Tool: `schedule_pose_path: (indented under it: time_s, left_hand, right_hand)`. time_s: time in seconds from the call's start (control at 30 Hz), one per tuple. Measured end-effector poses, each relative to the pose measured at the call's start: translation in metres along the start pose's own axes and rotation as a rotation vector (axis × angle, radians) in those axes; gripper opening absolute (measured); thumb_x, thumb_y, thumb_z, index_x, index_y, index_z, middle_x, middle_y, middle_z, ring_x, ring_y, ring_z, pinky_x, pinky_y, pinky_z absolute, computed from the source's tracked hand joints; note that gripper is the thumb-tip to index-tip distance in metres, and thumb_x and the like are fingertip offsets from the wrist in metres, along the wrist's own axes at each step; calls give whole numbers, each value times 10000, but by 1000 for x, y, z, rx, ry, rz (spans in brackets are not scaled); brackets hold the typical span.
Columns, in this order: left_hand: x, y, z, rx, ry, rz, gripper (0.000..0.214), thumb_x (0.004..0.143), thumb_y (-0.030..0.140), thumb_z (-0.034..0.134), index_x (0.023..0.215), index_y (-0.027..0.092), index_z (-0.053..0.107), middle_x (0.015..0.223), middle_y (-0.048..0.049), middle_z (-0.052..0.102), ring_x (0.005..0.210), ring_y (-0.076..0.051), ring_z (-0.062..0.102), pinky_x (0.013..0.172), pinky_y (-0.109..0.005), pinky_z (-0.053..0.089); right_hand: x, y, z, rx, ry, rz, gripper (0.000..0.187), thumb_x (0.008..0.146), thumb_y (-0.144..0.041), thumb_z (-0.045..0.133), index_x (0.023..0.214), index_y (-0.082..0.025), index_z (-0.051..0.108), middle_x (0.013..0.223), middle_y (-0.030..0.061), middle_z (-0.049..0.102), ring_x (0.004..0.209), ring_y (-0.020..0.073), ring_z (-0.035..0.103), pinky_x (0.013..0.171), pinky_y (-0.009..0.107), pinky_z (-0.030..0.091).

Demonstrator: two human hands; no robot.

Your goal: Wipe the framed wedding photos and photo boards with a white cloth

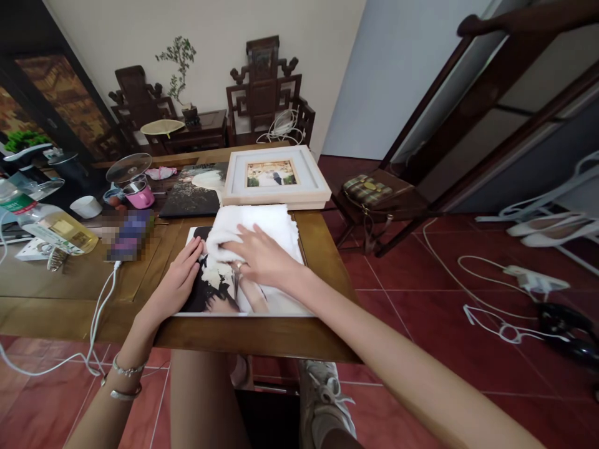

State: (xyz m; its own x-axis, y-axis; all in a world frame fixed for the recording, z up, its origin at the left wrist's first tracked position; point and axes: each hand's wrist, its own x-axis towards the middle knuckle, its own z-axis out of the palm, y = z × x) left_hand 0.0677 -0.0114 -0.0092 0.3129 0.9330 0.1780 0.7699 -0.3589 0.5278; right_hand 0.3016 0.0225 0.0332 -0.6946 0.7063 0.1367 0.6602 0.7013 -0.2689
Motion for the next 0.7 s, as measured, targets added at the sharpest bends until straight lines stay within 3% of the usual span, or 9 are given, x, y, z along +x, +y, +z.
schedule_pose_path:
  time_s: [0.07,0.17,0.33,0.5,0.6,0.7]
  left_hand:
    - [0,0,0,-15,5,3,499,1003,284,278,1491,192,335,1600,-124,269,1488,-235,218,1180,-508,227]
    - [0,1,-1,-23,7,9,495,1003,279,277,1485,193,347,1587,-132,299,1481,-233,242,1171,-503,251]
    - [0,3,-4,-39,-12,-9,489,997,283,299,1475,217,378,1573,-131,330,1469,-260,273,1156,-532,270]
    - [0,4,-5,-38,-13,-31,497,983,271,317,1464,172,393,1574,-154,318,1468,-272,272,1160,-544,254]
    - [-1,3,-5,-37,-17,-31,492,987,250,279,1459,170,393,1576,-150,316,1472,-256,263,1153,-546,266]
    - [-1,-1,-2,-49,9,-16,483,988,238,274,1454,195,397,1569,-139,337,1465,-243,283,1149,-555,268]
  right_hand:
    - [7,-5,4,-58,-7,35,560,779,-36,518,1324,-155,570,1457,159,489,1417,370,296,1124,629,223]
    - [-4,-26,10,-106,-22,50,538,788,-30,520,1299,-178,601,1516,141,410,1429,396,251,1129,651,182]
    - [-51,-59,25,-40,-48,-163,441,777,-124,577,1194,-227,679,1538,134,376,1428,423,225,1120,696,143]
    - [-74,-58,36,-2,-1,-285,457,724,-111,585,1149,-235,699,1571,88,323,1456,371,171,1153,659,101]
    - [-66,-49,30,-6,-7,-235,471,732,-122,571,1178,-228,680,1543,83,381,1452,341,212,1163,621,133]
    - [-47,-42,20,-37,40,-82,501,775,-92,525,1250,-207,636,1511,98,433,1437,310,274,1161,584,176]
